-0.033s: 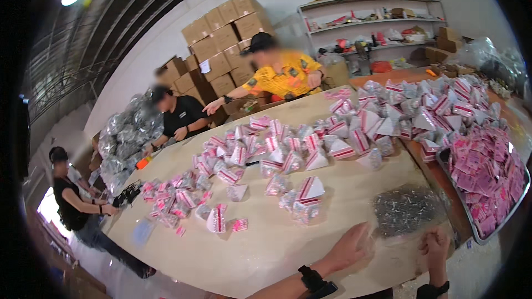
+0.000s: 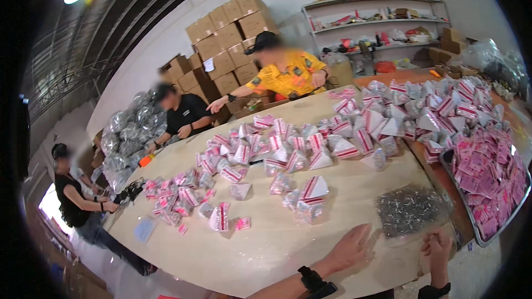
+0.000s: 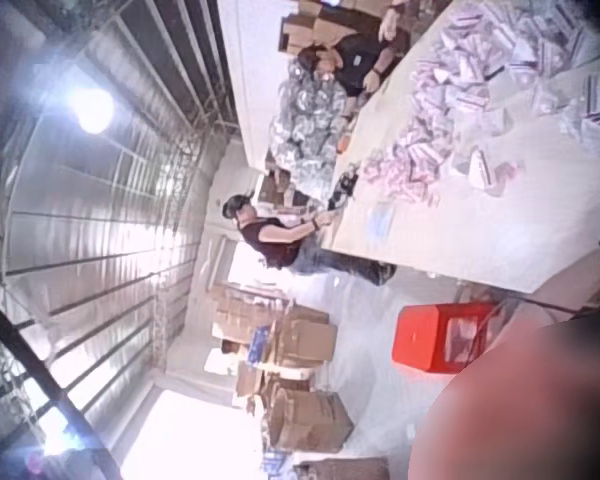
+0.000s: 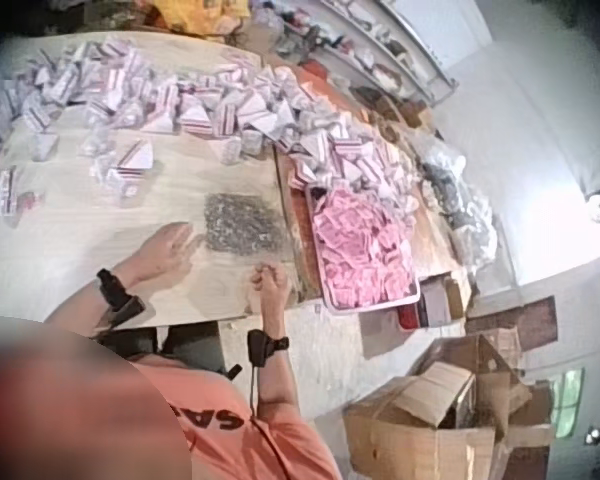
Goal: Sorting and packing small items into triangular plastic bags at a manufacturing facility table.
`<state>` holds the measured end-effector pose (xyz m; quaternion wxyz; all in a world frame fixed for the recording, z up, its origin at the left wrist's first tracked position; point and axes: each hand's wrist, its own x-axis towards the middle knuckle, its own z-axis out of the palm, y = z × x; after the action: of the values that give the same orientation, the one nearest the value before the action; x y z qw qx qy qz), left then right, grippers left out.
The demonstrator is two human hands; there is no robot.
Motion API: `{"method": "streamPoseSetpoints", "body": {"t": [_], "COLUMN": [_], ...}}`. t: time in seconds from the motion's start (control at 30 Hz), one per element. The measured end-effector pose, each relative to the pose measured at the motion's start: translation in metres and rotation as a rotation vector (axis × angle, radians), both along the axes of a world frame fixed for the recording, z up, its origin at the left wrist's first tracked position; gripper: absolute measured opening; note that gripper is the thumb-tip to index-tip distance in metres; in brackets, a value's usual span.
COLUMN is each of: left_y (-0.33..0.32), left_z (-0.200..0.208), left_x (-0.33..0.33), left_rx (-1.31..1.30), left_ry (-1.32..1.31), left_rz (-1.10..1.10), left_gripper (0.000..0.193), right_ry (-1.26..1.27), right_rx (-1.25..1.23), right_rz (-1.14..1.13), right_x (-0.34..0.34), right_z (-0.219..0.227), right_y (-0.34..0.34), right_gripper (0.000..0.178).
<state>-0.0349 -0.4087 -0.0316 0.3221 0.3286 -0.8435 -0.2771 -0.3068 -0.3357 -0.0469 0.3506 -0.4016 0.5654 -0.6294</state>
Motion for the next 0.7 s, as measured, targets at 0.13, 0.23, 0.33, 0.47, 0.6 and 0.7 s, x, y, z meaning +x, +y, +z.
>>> {"method": "streamPoseSetpoints", "body": {"t": [0.13, 0.23, 0.33, 0.47, 0.6, 0.7], "left_y": [0.007, 0.009, 0.01, 0.013, 0.012, 0.012], "left_z": [-0.001, -0.008, -0.011, -0.012, -0.013, -0.014], "left_x": [0.026, 0.039, 0.047, 0.048, 0.049, 0.05], "left_rx": [0.062, 0.081, 0.112, 0.137, 0.161, 0.144], "left_ry": [-0.017, 0.012, 0.021, 0.043, 0.049, 0.035], "left_rz": [-0.016, 0.003, 0.005, 0.003, 0.029, 0.025], "left_gripper": [0.06, 0.058, 0.057, 0.055, 0.051, 0.05], "right_ry": [0.021, 0.034, 0.041, 0.047, 0.062, 0.038], "right_rx": [-0.013, -0.018, -0.007, 0.008, 0.014, -0.006], "right_rz": [0.039, 0.036, -0.005, -0.044, -0.047, -0.034], "right_x": [-0.008, -0.006, -0.004, -0.004, -0.003, -0.004], "right_z": [-0.009, -0.005, -0.006, -0.009, -0.007, -0.009], "right_y": [-0.003, -0.004, -0.004, -0.003, -0.004, -0.004], "right_gripper": [0.009, 0.009, 0.009, 0.01, 0.011, 0.011]}}
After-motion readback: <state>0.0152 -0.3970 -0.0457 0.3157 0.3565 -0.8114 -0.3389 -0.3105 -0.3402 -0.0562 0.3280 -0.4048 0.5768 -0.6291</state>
